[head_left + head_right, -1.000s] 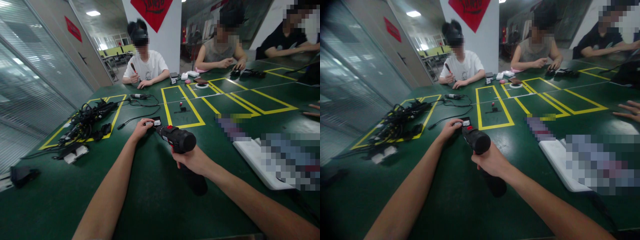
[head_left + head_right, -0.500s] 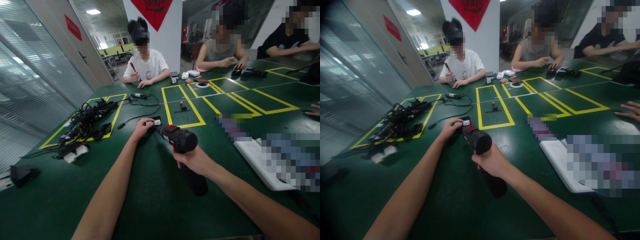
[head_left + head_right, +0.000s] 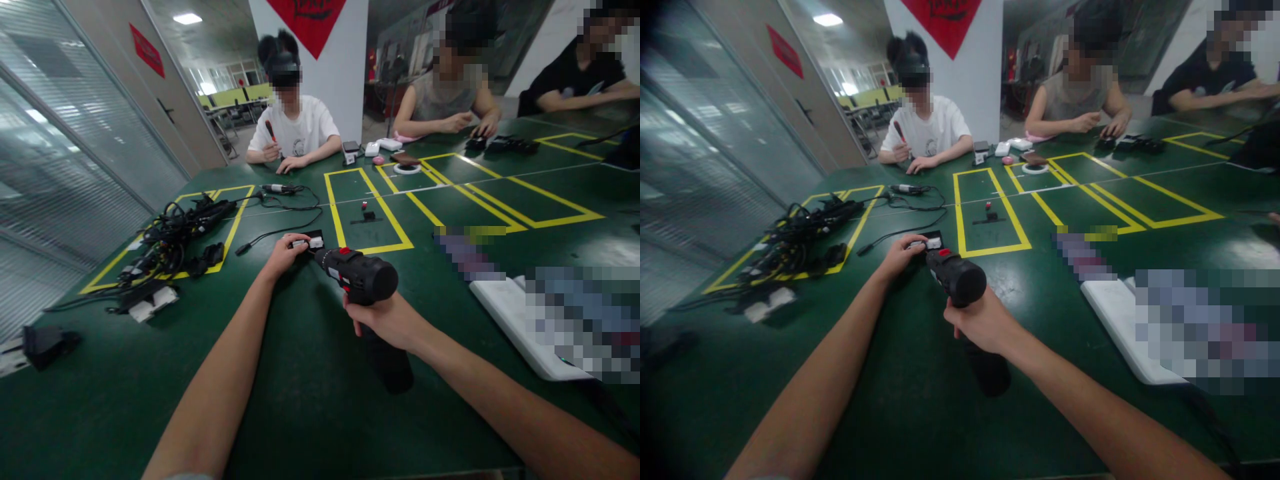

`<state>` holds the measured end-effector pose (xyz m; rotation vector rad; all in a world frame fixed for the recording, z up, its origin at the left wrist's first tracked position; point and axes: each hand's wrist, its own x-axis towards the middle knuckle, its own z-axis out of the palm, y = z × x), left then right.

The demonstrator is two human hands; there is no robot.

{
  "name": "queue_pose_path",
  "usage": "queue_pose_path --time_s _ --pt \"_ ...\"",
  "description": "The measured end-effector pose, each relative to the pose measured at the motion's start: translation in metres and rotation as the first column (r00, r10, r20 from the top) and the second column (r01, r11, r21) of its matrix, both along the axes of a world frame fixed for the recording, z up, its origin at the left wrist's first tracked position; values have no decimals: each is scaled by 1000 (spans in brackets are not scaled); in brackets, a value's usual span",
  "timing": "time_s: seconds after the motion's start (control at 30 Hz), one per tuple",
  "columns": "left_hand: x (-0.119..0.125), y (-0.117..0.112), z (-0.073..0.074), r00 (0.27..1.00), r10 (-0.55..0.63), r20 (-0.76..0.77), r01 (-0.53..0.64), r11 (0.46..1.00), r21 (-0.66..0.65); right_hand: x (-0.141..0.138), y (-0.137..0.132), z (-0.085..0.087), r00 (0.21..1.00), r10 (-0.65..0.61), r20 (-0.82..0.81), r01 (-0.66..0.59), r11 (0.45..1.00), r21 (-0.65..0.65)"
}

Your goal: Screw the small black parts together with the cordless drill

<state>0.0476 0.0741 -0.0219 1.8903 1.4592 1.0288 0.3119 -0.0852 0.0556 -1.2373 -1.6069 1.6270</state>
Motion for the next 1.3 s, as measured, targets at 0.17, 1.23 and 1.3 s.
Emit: queue_pose_path --time_s 0.17,1.23,1.3 --pt "0 -1 3 999 -40 -4 39 999 -22 5 6 -9 1000 -4 2 4 999 44" --pt "1 -3 3 998 -43 -34 44 999 21 14 6 12 999 -24 -45 22 998 -51" --pt "1 -3 3 999 -43 -28 44 999 25 14 5 13 998 -26 -48 24 999 -43"
